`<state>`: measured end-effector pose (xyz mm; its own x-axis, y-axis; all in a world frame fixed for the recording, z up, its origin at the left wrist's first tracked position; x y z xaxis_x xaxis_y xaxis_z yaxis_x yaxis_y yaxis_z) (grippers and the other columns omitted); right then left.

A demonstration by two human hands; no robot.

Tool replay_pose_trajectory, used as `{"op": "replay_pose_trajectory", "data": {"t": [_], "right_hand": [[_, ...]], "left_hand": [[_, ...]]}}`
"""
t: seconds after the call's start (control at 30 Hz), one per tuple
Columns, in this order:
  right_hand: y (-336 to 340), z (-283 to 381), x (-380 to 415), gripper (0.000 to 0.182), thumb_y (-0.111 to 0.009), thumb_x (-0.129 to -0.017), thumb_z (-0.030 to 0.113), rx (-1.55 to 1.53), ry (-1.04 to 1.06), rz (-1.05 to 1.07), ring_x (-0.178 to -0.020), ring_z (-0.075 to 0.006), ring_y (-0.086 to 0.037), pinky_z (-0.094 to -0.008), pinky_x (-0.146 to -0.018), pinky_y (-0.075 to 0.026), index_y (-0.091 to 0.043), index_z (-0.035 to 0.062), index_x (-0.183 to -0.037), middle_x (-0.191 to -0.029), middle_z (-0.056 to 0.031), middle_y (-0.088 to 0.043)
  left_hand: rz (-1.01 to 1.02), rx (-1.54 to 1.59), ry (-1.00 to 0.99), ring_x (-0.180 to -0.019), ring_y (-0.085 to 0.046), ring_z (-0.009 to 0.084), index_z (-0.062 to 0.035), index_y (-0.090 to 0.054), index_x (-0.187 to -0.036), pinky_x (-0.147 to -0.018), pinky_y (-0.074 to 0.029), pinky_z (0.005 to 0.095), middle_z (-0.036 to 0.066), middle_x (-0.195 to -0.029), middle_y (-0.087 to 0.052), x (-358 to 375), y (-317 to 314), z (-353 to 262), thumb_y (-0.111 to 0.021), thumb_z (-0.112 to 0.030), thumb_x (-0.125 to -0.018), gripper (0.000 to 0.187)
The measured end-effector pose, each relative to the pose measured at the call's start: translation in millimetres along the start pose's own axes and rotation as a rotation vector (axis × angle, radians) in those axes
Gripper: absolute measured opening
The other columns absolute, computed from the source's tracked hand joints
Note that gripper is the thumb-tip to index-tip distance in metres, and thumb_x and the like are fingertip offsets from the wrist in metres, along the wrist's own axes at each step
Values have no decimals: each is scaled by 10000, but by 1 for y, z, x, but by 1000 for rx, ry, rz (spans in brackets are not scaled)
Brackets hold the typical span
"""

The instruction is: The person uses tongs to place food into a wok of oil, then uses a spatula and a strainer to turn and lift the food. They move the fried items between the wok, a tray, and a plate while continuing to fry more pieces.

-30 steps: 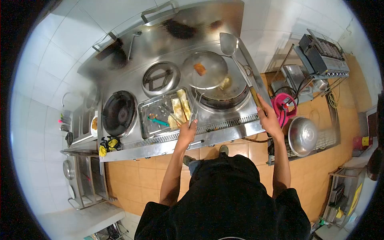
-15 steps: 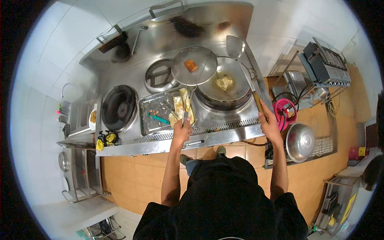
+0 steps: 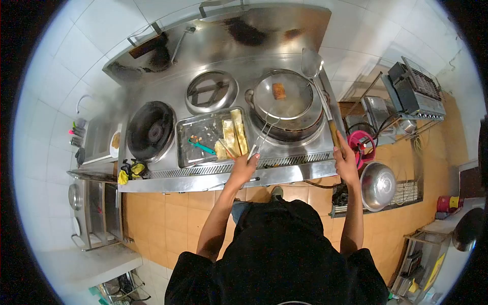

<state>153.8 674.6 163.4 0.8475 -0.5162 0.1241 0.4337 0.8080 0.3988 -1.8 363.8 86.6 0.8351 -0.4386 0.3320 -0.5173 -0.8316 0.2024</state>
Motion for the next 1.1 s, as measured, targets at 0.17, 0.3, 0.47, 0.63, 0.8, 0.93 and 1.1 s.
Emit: {"op": "replay_pose_trajectory", "data": {"t": [0.17,0.3,0.47,0.63,0.8,0.93,1.1], "right_hand": [[3,-4,10,516,-485,-986,105,-13,9,-38,-1401,-249,-368,-334,-1140,-256,-357,35,-1481,-1502,-156,-416],[1,-2,19,516,-485,-987,111,-16,26,-56,-1396,-251,-375,-337,-1138,-258,-359,40,-1482,-1493,-171,-424],[-15,23,32,499,-467,-994,95,-53,-269,-57,-1164,-193,-574,-291,-975,-432,-371,46,-1482,-1343,-149,-565],[-52,47,13,500,-472,-1005,111,42,118,-47,-498,-17,-311,-207,-426,-305,-381,136,-1496,-751,43,-487],[-125,76,14,506,-498,-1012,154,-99,-54,53,-491,-17,-352,-206,-417,-320,-375,180,-1502,-735,49,-476],[-214,108,31,517,-495,-1015,150,-91,-9,101,-477,-20,-332,-207,-405,-301,-361,205,-1511,-685,58,-416],[-342,143,70,508,-508,-993,110,-97,-11,142,-736,-74,-469,-246,-669,-439,-380,73,-1484,-929,-13,-595]], "left_hand": [[30,51,55,-480,-407,100,-15,-586,-831,-457,-313,305,-5,-573,-477,0,-3,-7,-568,-308,-975,327],[36,207,170,-436,-302,37,-88,-504,-823,-369,-212,239,-68,-570,-365,-2,12,-7,-554,-375,-986,334],[-51,301,141,-425,-313,45,-78,-499,-804,-367,-221,244,-51,-569,-395,15,54,-26,-562,-355,-984,336],[-118,341,213,-456,-322,43,-89,-477,-774,-376,-205,248,-57,-569,-395,36,113,-14,-536,-330,-1001,336],[-188,335,149,-439,-294,37,-101,-473,-778,-372,-223,242,-66,-562,-372,67,185,16,-549,-328,-999,325],[-246,337,201,-436,-298,35,-90,-474,-773,-366,-232,242,-61,-556,-379,91,273,37,-562,-331,-990,337],[-263,236,201,-428,-300,39,-76,-476,-770,-365,-227,252,-55,-551,-378,110,403,76,-563,-321,-990,340]]}}
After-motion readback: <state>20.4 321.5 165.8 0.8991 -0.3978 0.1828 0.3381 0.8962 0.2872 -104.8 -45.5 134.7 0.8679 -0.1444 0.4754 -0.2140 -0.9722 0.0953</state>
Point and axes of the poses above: each hand's wrist, its own x-axis away from the middle knuckle, its own y-axis out of the back of the hand, z = x × y, the point moved 4 cm from there along -x, towards the middle knuckle
